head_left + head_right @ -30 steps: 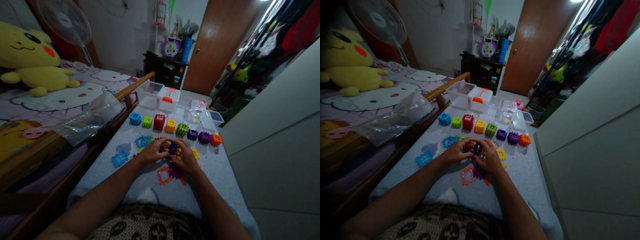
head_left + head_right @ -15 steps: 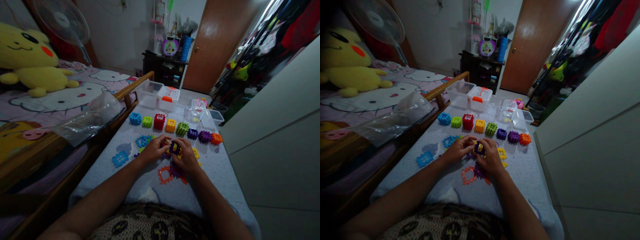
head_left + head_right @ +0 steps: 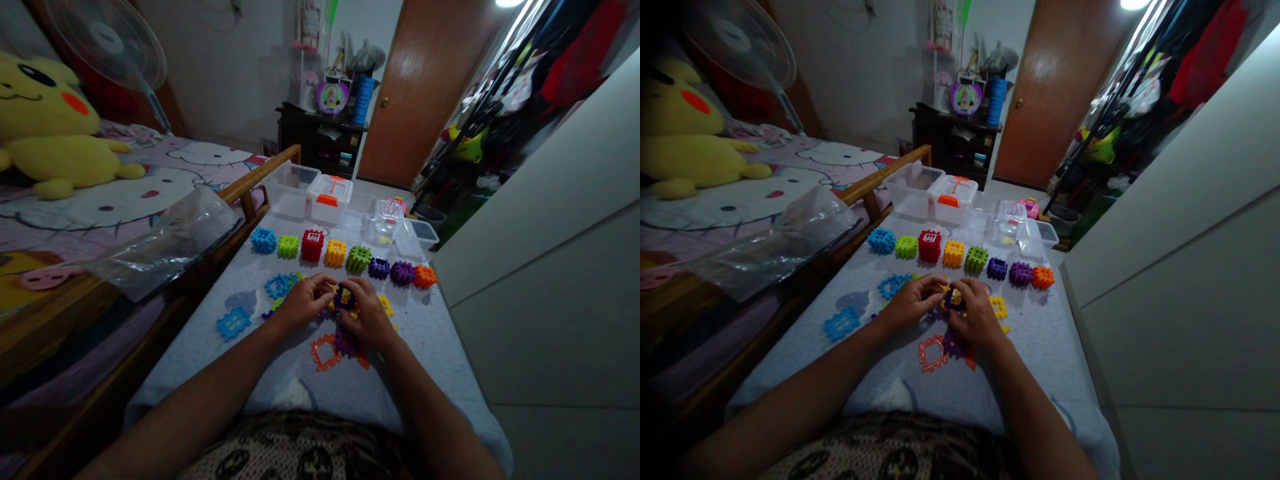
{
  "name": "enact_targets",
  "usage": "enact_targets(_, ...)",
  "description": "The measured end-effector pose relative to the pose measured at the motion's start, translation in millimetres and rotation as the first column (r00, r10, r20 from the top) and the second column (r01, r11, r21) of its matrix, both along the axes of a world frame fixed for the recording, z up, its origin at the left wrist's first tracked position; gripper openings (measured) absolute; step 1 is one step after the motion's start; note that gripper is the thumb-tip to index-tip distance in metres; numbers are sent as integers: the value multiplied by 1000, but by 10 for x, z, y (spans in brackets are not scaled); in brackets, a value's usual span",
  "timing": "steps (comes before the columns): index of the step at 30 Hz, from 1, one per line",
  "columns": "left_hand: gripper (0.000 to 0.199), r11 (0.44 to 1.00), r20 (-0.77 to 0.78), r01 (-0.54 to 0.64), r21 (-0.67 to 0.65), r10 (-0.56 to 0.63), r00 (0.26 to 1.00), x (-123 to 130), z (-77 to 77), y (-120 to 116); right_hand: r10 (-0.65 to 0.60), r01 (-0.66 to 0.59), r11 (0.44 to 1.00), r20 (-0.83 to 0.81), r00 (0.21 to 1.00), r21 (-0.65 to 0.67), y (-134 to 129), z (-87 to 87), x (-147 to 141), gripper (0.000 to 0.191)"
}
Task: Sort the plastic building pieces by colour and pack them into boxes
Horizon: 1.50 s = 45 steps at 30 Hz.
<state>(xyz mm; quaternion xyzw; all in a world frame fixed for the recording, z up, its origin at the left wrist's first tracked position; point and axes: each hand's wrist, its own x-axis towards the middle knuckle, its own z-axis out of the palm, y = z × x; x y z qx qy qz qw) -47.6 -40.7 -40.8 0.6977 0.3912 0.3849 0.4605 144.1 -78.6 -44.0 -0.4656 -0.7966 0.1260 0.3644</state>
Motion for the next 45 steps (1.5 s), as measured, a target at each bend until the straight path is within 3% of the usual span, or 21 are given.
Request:
enact_targets(4,21,981,-67,-142,130,152,986,-42,31,-6,-180,174,983,127,975,56,157,168,295,54)
enact_targets(7,21,957,-40,-231,178,241,970,-72,29,-3,-365,362,930,249,897,59,379,310,619,59)
enact_targets(11,20,923,-4,-310,226,319,948,-94,17,2,-413,465,885,405,816,-34,690,447,917,64)
enact_targets(17,19,892,-1,-370,258,383,924,-144,31,17,-282,427,890,542,792,-160,936,459,951,65)
enact_targets(23,22,880,12,-410,239,420,908,-216,71,60,-274,435,886,575,771,-162,977,312,929,64)
enact_targets(29,22,890,4,-389,238,400,917,-252,79,89,-305,317,948,356,883,25,706,447,915,56)
enact_targets(33,22,898,-25,-359,254,378,926,-245,80,90,-187,216,970,227,956,-112,380,512,781,40)
enact_targets(37,22,893,-30,-360,272,382,924,-237,50,95,-105,148,973,228,968,-179,203,310,639,38)
enact_targets(41,21,884,-51,-378,275,406,913,-253,21,117,-38,92,976,261,964,-197,220,58,528,49)
enact_targets(45,19,837,-31,-456,301,487,873,-319,34,167,-15,79,970,272,962,-228,252,-74,446,49)
